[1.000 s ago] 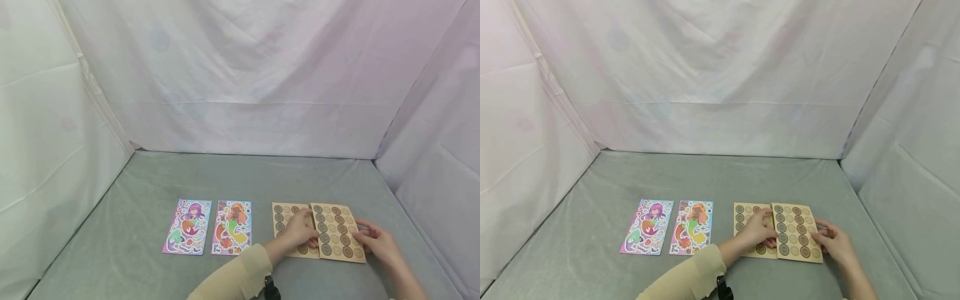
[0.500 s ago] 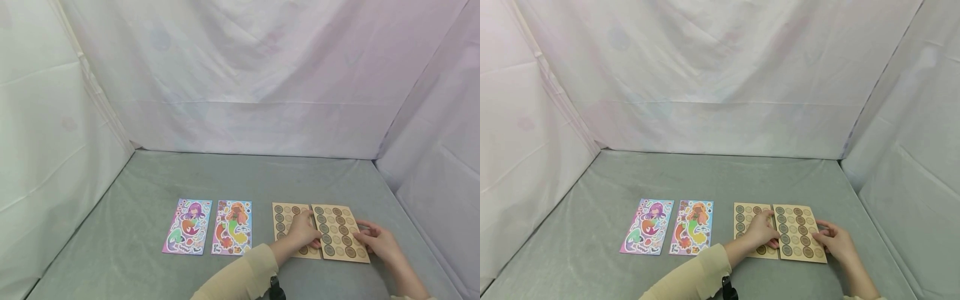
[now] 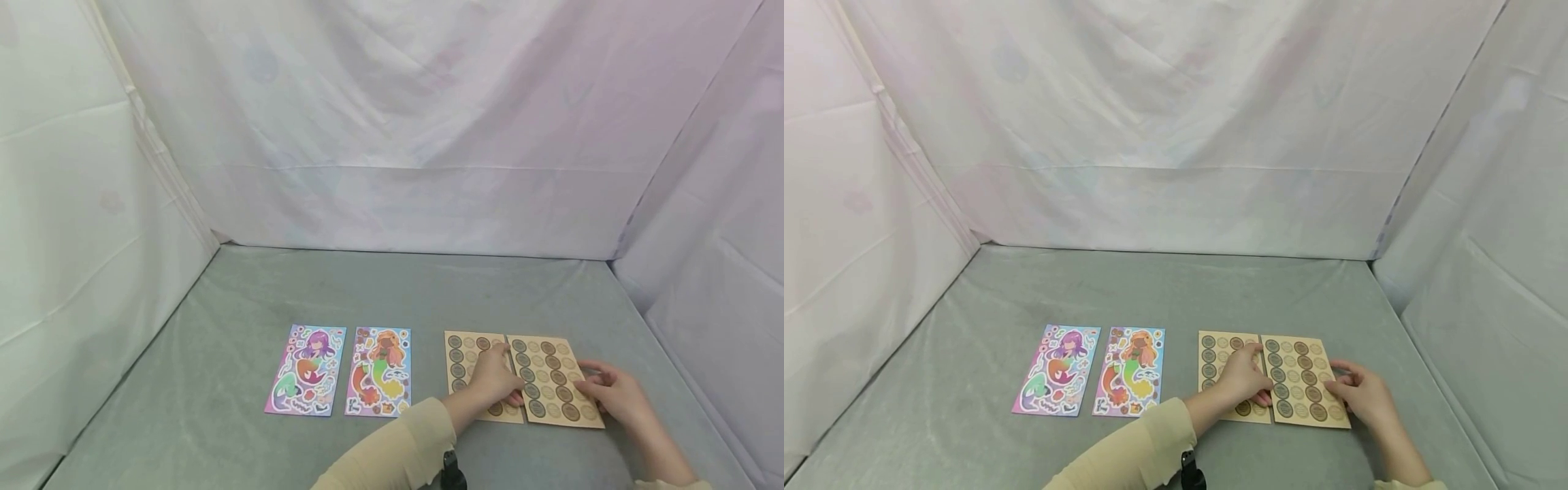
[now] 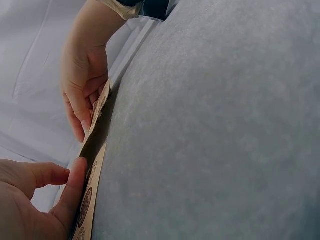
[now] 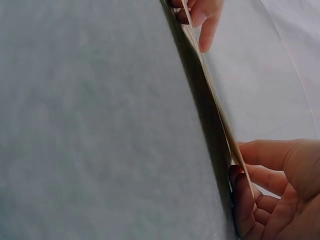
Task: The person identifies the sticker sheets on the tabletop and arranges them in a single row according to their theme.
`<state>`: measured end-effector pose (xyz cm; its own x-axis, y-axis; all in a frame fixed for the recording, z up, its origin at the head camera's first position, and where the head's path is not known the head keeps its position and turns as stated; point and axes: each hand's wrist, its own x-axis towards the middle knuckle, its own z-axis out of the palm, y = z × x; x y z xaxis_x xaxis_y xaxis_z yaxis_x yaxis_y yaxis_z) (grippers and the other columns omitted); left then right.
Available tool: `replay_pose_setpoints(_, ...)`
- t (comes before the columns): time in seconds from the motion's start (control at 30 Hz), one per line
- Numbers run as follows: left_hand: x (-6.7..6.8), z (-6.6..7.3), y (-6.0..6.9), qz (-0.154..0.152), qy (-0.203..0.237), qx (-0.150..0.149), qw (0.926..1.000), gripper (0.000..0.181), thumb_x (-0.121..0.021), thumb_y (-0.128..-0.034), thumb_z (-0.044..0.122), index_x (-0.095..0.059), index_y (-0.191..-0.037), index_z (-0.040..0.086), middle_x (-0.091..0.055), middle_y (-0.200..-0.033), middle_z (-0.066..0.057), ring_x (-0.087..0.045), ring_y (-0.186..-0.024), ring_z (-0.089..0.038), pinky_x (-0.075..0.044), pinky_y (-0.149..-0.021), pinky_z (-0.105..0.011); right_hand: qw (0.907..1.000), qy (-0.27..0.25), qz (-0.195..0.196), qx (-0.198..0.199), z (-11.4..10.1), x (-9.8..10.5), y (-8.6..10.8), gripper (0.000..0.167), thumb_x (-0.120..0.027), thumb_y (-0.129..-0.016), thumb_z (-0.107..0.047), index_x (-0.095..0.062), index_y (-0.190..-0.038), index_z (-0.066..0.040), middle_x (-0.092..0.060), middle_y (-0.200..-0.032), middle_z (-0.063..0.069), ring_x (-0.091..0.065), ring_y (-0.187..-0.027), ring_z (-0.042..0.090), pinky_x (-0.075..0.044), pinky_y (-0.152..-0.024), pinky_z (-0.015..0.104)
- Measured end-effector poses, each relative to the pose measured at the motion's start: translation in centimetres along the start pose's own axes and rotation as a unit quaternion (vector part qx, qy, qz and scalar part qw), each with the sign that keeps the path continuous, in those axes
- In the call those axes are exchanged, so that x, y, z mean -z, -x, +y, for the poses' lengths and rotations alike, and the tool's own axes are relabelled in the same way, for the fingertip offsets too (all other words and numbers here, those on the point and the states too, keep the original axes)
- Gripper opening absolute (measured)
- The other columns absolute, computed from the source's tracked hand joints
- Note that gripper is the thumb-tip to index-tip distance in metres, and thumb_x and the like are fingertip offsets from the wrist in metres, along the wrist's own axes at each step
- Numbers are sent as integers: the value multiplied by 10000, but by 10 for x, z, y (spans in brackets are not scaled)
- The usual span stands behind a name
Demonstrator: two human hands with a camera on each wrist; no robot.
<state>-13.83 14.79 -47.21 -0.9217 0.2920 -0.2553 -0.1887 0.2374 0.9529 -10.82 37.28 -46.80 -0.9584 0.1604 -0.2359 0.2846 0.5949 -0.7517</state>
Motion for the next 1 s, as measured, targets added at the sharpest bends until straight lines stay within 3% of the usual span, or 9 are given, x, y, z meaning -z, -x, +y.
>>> replay_pose_setpoints(0.43, 1, 0, 0, 23, -179, 26, 9998, 700, -714, -745, -68, -450, -1384, 36, -574, -472, -57, -572, -355, -165, -509, -383, -262, 9999, 63, 91, -101, -1, -2, -1, 598, -688, -833, -85, -430, -1319, 147, -615, -739, 29, -541, -562, 131, -484, -472, 273)
replay_pose_setpoints(1.0, 1, 1, 0, 26, -207, 79, 9998, 727, -725, -729, -74, -451, -1390, 51, -574, -469, -57, -570, -352, -165, -510, -381, -273, 9983, 485, 172, 262, 1, -3, 0, 570, -704, -833, -91, -465, -1300, 133, -559, -676, 28, -500, -538, 126, -448, -454, 259)
